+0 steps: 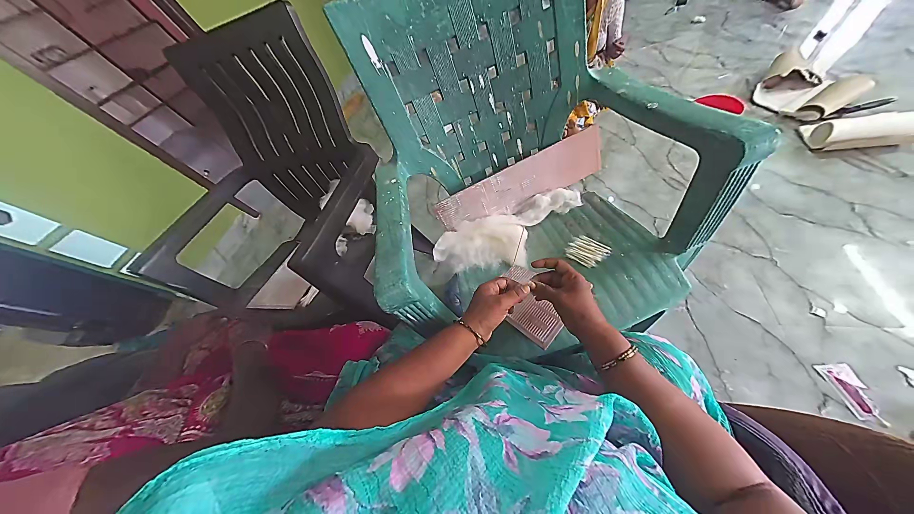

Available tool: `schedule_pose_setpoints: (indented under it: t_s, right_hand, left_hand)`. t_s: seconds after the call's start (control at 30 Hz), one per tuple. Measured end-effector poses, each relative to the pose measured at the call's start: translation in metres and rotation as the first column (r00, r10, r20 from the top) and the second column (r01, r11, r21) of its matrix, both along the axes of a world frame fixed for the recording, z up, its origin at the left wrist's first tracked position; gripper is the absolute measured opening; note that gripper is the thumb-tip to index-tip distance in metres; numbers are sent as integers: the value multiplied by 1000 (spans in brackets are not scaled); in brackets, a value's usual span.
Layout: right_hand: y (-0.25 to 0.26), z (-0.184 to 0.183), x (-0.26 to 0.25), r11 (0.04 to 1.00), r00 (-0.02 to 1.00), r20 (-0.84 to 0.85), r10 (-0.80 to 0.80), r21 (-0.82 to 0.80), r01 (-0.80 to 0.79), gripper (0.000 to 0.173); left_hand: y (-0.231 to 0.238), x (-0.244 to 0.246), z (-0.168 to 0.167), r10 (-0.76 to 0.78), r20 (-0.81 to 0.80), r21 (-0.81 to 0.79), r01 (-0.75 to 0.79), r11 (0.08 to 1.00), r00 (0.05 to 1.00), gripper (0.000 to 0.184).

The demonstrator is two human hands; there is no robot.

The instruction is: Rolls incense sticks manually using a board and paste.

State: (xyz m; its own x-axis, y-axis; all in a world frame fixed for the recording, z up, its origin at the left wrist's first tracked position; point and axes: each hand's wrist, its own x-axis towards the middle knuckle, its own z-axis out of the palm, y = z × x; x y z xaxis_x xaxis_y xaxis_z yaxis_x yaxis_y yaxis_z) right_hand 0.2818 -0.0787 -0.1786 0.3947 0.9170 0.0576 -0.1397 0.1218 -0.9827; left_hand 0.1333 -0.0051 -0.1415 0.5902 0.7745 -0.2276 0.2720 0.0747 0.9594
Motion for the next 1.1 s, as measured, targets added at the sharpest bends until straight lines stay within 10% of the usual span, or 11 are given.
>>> schedule_pose_setpoints:
  t_s: [0.87,1.1]
  right_hand:
    - [3,-2,4,994,998,33,-49,-99,52,33]
    - [1,-1,2,968,846,534,-10,-208,143,34]
  left_hand:
    - [3,-6,-5,-25,-122,-12,24,1000,992,18]
    - [0,-15,-13,-2,-263,-5,1,1000,965,19]
